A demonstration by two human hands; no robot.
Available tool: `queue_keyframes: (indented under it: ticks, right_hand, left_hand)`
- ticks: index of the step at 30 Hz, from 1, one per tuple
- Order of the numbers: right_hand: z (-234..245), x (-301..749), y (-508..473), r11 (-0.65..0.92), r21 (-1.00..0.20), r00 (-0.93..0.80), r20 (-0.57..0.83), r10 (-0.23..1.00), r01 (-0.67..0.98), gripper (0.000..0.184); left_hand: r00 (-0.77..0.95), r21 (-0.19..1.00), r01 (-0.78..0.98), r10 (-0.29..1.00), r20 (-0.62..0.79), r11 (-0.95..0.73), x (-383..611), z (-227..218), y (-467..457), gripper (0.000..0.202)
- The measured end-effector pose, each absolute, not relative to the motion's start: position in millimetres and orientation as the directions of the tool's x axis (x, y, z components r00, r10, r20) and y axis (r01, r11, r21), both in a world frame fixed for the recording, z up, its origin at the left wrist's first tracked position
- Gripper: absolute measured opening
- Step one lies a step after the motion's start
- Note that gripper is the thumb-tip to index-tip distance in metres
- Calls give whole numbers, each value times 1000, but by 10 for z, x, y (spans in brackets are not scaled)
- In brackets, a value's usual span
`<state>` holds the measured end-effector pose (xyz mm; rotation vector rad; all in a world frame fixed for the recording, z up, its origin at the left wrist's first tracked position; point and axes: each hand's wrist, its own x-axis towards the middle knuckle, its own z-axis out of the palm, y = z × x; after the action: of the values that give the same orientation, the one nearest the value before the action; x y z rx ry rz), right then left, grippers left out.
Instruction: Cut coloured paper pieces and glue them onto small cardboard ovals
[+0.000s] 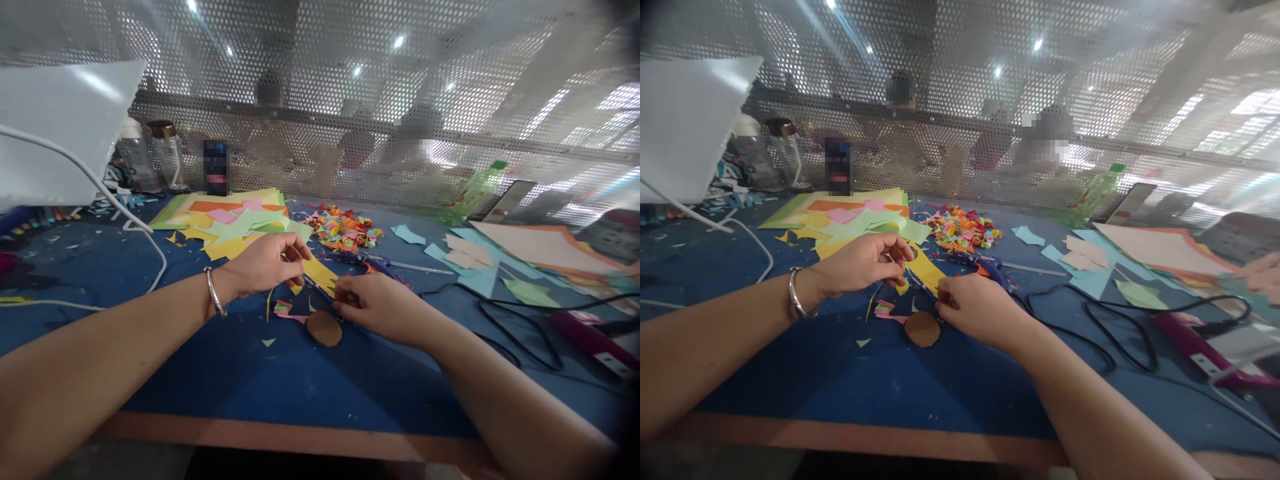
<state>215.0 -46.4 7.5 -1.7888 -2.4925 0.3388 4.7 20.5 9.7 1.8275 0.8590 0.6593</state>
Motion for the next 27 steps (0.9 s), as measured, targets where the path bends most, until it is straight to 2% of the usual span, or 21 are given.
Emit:
queue_keyframes:
  ticks: [5, 10, 15, 20, 27]
  right_hand:
    - [84, 2144, -484, 279, -213, -304, -96, 948, 936, 9]
    - [87, 2147, -493, 262, -184, -285, -115, 951, 947, 12]
    - [105, 2157, -493, 252, -164, -277, -152, 949, 954, 13]
    - [131, 2150, -494, 244, -141, -266, -167, 950, 959, 13]
    - [137, 2174, -513, 235, -118, -253, -176, 951, 965, 15]
  left_hand:
    - [638, 856, 345, 765, 87, -385, 43, 75, 240, 28]
    - [727, 807, 405, 686, 1, -430, 70, 65, 223, 42]
    - [655, 715, 430, 735, 173, -552, 53, 71, 233, 33]
    - [603, 698, 435, 760, 244, -569, 23, 110, 243, 25]
    - [613, 441, 614, 747, 257, -655, -58, 144, 289, 19]
